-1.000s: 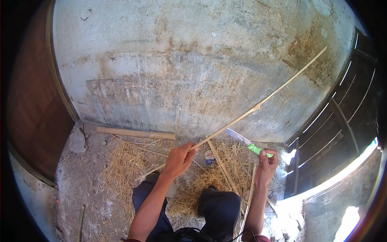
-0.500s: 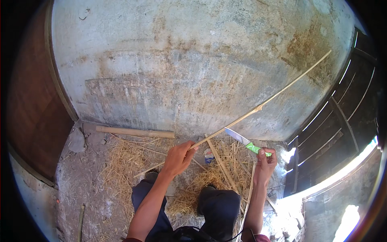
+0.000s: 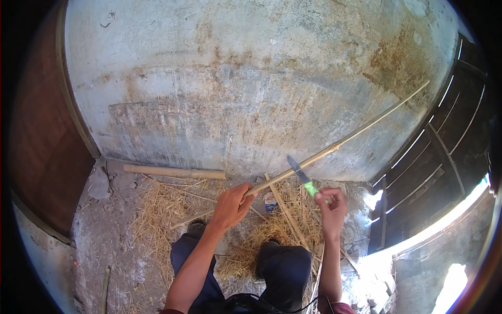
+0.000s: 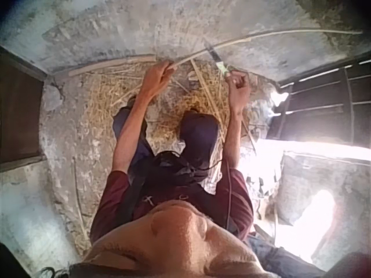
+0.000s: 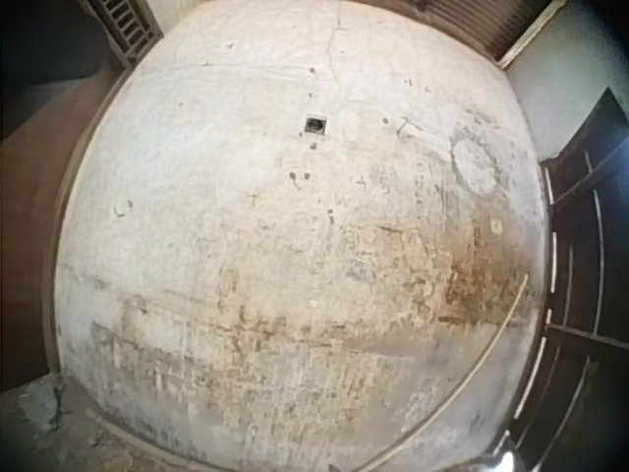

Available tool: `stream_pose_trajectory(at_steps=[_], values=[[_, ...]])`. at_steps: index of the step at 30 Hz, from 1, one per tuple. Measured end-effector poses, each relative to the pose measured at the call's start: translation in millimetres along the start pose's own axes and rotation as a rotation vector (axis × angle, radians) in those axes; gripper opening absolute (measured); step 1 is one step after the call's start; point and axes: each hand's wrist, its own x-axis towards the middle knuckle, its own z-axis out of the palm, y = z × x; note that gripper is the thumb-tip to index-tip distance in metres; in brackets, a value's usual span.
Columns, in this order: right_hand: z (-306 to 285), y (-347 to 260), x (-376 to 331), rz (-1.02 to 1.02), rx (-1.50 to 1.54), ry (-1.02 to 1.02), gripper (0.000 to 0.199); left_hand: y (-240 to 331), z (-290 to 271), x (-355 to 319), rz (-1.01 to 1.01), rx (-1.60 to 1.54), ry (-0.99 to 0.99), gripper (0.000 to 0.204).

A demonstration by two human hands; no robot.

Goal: The person whittles a long bamboo strip using a small knife, shaving off thin layers from the surface while seated.

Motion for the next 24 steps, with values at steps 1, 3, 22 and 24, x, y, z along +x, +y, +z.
stream_pose_trajectory(at_steps=[1,3,22,24], values=[[5,-2,0,0.034,-0.099,-0.064,0.026,1,0,0,0.001,-0.001,0.001,0.019],[13,-2,-2,-0.007,-0.180,-0.165,0.032,3,-1,0,-0.024,0.055,-0.013,0.019],[38,21,18,-0.408,-1.083,-0.275,0.025,0,-4,-7,-0.173,0.059,-0.092,0.054],[26,26,32,-0.396,-1.111,-0.217,0.025,-4,-3,-7,-0.182,0.052,-0.048,0.054]])
